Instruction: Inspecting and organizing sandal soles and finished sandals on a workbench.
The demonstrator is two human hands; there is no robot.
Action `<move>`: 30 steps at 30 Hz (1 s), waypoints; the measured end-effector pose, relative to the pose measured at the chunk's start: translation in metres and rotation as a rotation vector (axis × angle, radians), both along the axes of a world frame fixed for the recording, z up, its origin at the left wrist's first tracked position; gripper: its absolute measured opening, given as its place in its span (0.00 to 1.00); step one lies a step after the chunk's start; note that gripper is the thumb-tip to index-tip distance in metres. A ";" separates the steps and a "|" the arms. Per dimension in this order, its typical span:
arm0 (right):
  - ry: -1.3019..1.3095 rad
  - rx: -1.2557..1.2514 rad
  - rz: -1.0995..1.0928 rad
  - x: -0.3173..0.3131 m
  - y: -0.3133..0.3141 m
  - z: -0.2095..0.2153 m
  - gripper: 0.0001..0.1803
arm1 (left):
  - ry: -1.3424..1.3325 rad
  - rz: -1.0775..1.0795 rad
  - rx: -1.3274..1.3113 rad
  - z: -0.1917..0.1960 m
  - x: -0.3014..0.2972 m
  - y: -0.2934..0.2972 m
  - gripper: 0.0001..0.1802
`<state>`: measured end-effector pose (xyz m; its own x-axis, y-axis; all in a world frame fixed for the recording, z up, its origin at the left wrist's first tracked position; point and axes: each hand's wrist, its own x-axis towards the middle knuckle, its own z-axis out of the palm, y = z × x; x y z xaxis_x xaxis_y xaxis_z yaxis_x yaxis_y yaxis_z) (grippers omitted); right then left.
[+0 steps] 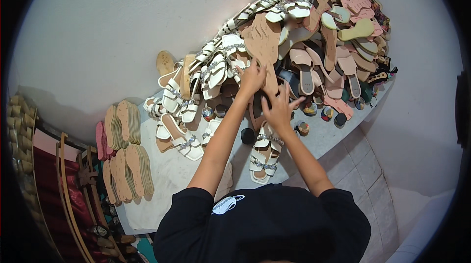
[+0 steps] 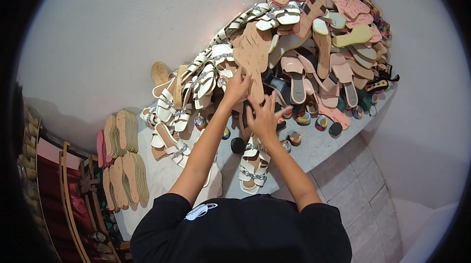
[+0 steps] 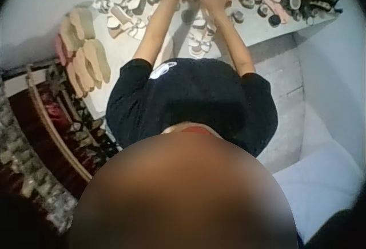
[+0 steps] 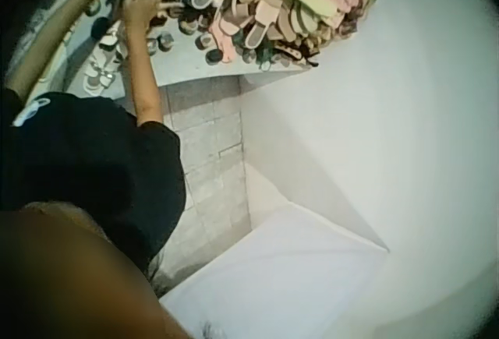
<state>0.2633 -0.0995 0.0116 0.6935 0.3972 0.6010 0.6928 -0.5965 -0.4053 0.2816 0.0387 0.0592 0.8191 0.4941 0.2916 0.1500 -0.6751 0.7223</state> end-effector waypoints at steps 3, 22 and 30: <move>0.051 0.011 0.107 -0.034 -0.019 -0.013 0.18 | -0.039 -0.005 0.010 -0.025 -0.017 -0.003 0.35; -0.228 -0.086 0.564 0.010 -0.016 0.050 0.25 | -0.332 -0.032 -0.305 -0.070 -0.156 -0.065 0.21; -0.426 -0.290 0.586 0.021 -0.001 0.044 0.32 | -0.360 -0.078 0.020 -0.048 -0.178 -0.076 0.21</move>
